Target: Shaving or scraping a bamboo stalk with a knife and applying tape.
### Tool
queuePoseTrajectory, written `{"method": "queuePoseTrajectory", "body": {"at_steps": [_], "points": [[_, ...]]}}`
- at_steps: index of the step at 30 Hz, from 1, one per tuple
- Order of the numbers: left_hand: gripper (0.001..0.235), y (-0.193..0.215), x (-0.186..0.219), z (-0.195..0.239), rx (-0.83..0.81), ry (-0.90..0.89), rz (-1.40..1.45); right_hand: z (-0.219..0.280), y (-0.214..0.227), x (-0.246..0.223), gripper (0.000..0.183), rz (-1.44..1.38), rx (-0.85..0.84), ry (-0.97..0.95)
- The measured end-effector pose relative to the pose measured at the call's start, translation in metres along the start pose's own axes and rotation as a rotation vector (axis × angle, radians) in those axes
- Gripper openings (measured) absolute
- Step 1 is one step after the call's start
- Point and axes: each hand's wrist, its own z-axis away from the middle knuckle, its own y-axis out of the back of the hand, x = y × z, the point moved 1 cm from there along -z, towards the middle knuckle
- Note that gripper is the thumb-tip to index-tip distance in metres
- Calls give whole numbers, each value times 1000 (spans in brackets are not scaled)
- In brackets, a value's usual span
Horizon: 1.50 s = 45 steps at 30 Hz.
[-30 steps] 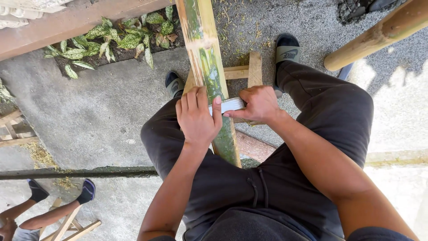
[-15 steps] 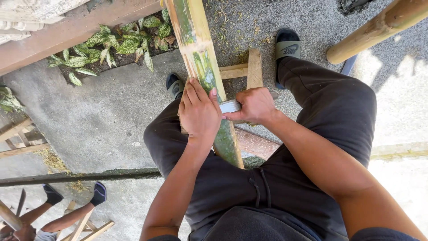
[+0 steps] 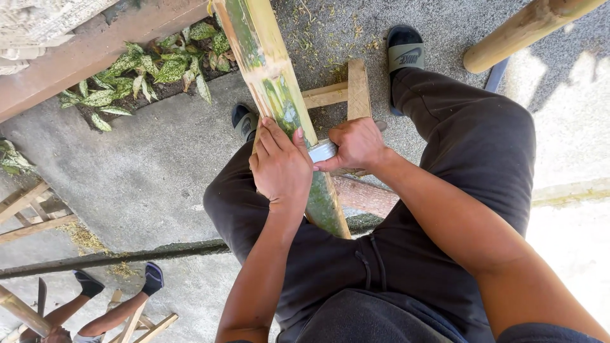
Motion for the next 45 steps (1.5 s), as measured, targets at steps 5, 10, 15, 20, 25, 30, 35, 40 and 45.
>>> {"method": "queuePoseTrajectory", "body": {"at_steps": [5,10,15,20,25,30,35,40,45], "points": [[55,1,0,0,66,-7,-7,-1,0,-1,79,27,-5,-1],[44,5,-5,-16,52,-1,48,-15,6,-2,79,55,14,-16],[36,-7,-15,-49,16,7,25,-42,10,6,79,110,47,-37],[66,3,-9,-81,-8,72,-45,-66,17,13,77,136,-17,-104],[71,-2,-15,-63,-46,83,63,-62,26,9,76,110,22,-43],[69,13,-6,-32,-69,24,122,-36,20,6,75,74,-5,5],[67,12,4,-5,-200,85,71,-23,26,6,78,-15,-45,52],[67,12,8,0,-172,28,6,-11,20,8,78,-64,-32,28],[72,13,15,-4,-216,28,-46,-11,21,11,80,-102,-157,-47]]}}
